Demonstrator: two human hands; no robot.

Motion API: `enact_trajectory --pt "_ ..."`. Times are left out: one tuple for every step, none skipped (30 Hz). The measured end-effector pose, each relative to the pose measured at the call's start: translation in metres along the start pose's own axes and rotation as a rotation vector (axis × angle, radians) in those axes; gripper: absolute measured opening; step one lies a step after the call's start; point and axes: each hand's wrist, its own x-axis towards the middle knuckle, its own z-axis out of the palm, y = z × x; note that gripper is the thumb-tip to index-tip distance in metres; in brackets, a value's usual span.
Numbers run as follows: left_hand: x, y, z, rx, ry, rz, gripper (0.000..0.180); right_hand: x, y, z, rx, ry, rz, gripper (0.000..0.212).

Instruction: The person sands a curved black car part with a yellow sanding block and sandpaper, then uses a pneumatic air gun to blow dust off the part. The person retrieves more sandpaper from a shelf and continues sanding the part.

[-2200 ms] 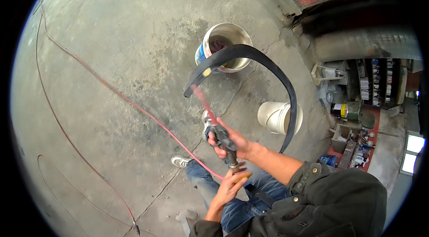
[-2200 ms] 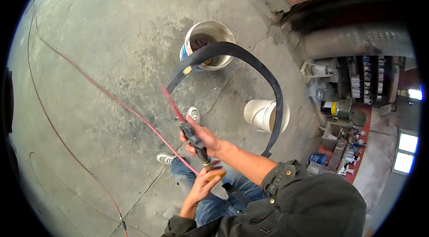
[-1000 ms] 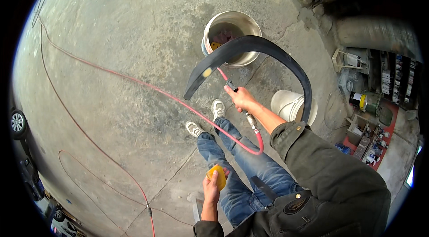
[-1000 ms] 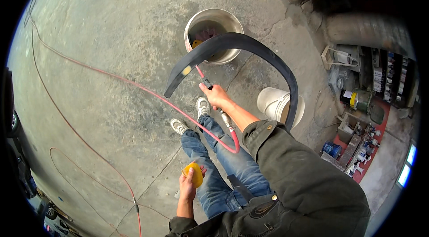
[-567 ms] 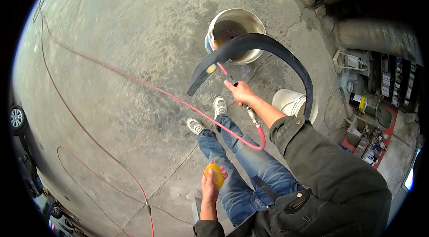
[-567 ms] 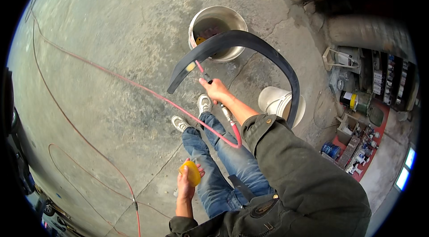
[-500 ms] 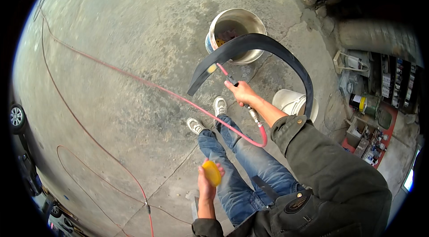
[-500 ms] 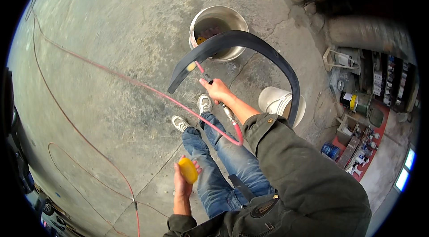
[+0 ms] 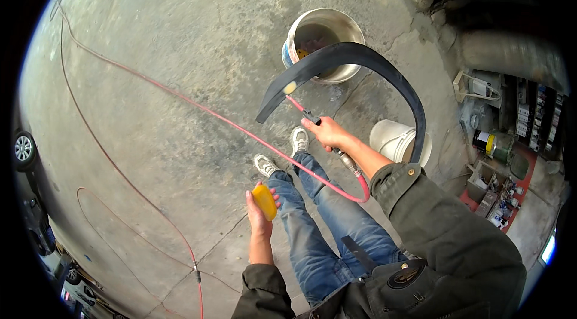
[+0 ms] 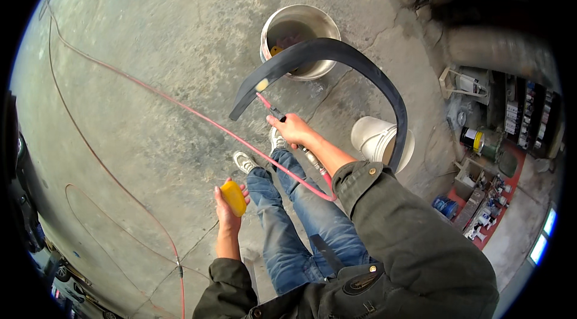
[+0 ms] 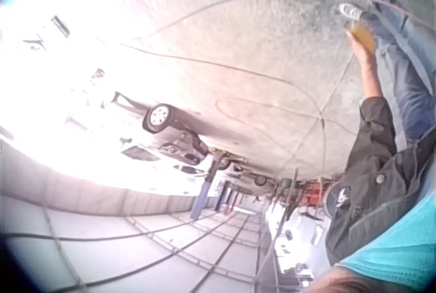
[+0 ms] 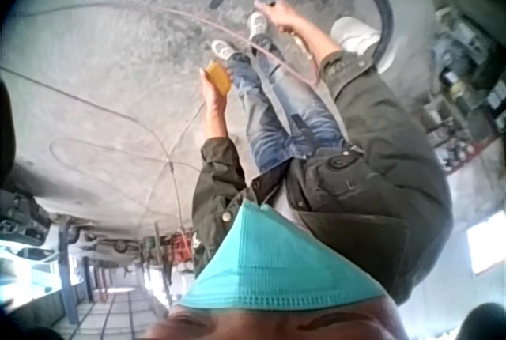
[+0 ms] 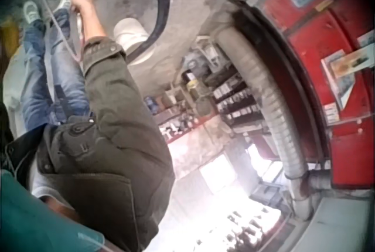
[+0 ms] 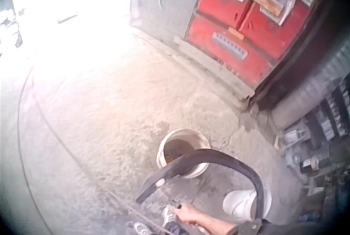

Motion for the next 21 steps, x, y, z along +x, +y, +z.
enact_trajectory --pt "-0.004 -0.007 -0.009 0.010 0.027 -0.021 0.067 0.004 0.001 0.000 -0.003 -0.022 0.012 0.062" --pt "-0.007 -0.015 -0.019 0.023 0.040 -0.026 0.068 0.004 -0.003 -0.001 -0.002 -0.044 0.026 0.061" --pt "-0.012 -0.020 -0.026 0.027 0.060 -0.040 0.068 0.005 -0.006 0.000 -0.005 -0.068 0.041 0.059" --pt "-0.016 -0.025 -0.033 0.031 0.080 -0.054 0.068 0.005 -0.007 0.002 -0.018 -0.055 0.036 0.061" --pt "-0.021 -0.028 -0.038 0.033 0.101 -0.067 0.068 0.006 -0.008 0.004 -0.033 -0.043 0.030 0.063" --pt "-0.025 -0.032 -0.042 0.035 0.115 -0.074 0.067 0.006 -0.009 0.006 -0.048 -0.031 0.024 0.064" --pt "-0.029 -0.036 -0.046 0.037 0.128 -0.082 0.067 0.007 -0.009 0.008 -0.060 -0.042 0.026 0.065" --pt "-0.032 -0.038 -0.048 0.038 0.142 -0.088 0.067 0.008 -0.008 0.010 -0.074 -0.052 0.028 0.065" --pt "-0.035 -0.041 -0.050 0.038 0.144 -0.087 0.067 0.009 -0.008 0.011 -0.087 -0.062 0.028 0.066" --pt "-0.037 -0.043 -0.052 0.038 0.147 -0.087 0.067 0.010 -0.007 0.012 -0.093 -0.051 0.034 0.066" --pt "-0.039 -0.045 -0.054 0.038 0.149 -0.086 0.067 0.012 -0.006 0.014 -0.099 -0.039 0.041 0.066" --pt "-0.040 -0.046 -0.056 0.031 0.147 -0.083 0.067 0.013 -0.005 0.015 -0.105 -0.028 0.047 0.067" --pt "-0.040 -0.048 -0.058 0.024 0.144 -0.081 0.067 0.015 -0.004 0.014 -0.104 -0.012 0.044 0.067" --pt "-0.041 -0.047 -0.057 0.016 0.141 -0.078 0.067 0.018 -0.004 0.011 -0.104 0.005 0.041 0.068" --pt "-0.042 -0.047 -0.057 0.019 0.146 -0.074 0.068 0.021 -0.004 0.009 -0.104 0.022 0.038 0.069" --pt "-0.043 -0.045 -0.056 0.022 0.150 -0.071 0.068 0.024 -0.005 0.006 -0.123 0.032 0.060 0.071" --pt "-0.044 -0.045 -0.055 0.024 0.155 -0.069 0.068 0.025 -0.008 0.004 -0.126 0.037 0.070 0.071" --pt "-0.043 -0.046 -0.056 0.020 0.154 -0.070 0.068 0.025 -0.010 0.001 -0.128 0.043 0.080 0.071" --pt "-0.043 -0.045 -0.057 0.017 0.152 -0.071 0.068 0.024 -0.012 0.000 -0.131 0.049 0.090 0.072" --pt "-0.042 -0.045 -0.057 0.014 0.151 -0.072 0.069 0.023 -0.013 0.000 -0.129 0.038 0.084 0.071" --pt "-0.041 -0.045 -0.057 0.010 0.151 -0.075 0.068 0.022 -0.012 0.003 -0.123 0.025 0.071 0.070"
